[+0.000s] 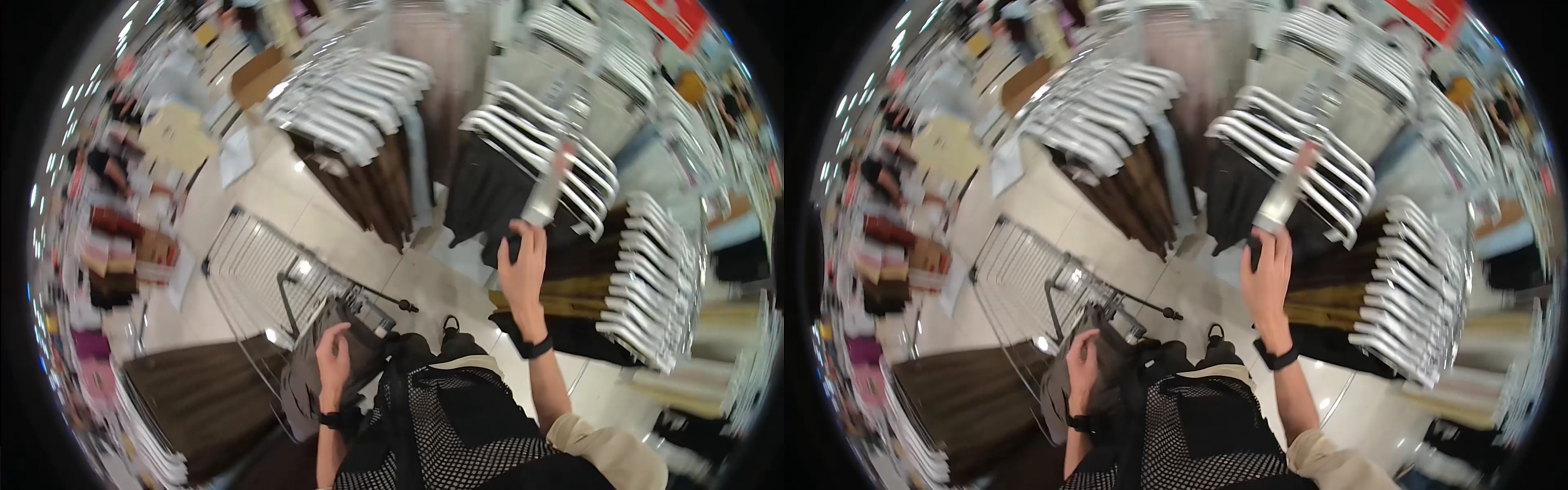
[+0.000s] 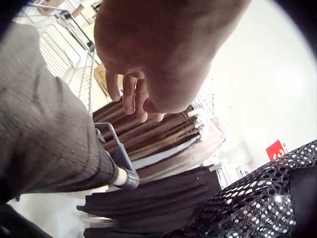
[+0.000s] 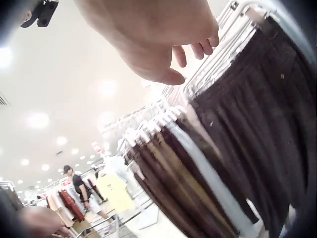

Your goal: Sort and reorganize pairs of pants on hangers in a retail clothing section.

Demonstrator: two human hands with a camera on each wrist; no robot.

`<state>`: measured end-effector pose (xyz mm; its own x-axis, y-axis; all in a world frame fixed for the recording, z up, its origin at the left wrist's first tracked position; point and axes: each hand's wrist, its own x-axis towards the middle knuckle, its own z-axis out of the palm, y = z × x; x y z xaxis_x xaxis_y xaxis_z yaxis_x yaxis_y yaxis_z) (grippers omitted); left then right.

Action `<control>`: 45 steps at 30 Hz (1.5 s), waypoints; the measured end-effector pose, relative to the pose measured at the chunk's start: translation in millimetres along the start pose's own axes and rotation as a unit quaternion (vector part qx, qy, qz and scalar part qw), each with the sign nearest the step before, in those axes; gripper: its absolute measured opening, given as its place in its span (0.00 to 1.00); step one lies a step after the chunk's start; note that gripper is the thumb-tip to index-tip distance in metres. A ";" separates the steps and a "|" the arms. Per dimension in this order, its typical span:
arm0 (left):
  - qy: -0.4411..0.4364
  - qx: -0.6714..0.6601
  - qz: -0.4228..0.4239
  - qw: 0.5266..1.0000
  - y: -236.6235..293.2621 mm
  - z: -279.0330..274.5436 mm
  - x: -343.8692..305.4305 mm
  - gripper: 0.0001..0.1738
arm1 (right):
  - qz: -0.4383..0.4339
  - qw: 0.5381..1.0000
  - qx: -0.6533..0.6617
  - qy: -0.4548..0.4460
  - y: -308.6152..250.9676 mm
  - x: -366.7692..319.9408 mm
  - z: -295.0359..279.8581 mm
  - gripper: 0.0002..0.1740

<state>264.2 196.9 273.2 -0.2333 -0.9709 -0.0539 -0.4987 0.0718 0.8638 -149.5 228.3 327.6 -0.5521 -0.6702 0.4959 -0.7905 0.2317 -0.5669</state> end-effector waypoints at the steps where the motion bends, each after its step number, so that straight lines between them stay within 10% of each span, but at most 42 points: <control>1: 0.025 0.009 -0.010 1.000 -9.3 -11.7 -7.9 0.14 | -0.033 0.999 0.028 -0.025 -15.4 -15.0 15.7 0.19; 9: 0.175 0.129 -0.088 0.972 -88.3 -79.8 -94.0 0.18 | -0.173 0.799 0.184 -0.545 -160.0 -67.2 127.3 0.15; 16: 0.244 0.172 -0.184 0.936 -147.0 -110.3 -149.3 0.19 | -0.295 0.627 0.016 -0.721 -256.1 -95.4 284.1 0.23; 30: 0.365 0.134 -0.341 0.856 -156.8 -122.3 -148.5 0.19 | -0.337 0.522 -0.200 -0.757 -209.0 -264.6 579.3 0.37; 45: 0.370 0.121 -0.354 0.850 -163.7 -124.8 -144.3 0.18 | -0.609 0.503 -0.085 -0.608 -214.8 -258.4 601.2 0.17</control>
<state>483.7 296.8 202.1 0.7420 -0.6614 -0.1094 -0.4736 -0.6326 0.6128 322.3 -72.2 -74.1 0.8568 -0.3003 -0.4193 -0.4148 -0.8843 -0.2143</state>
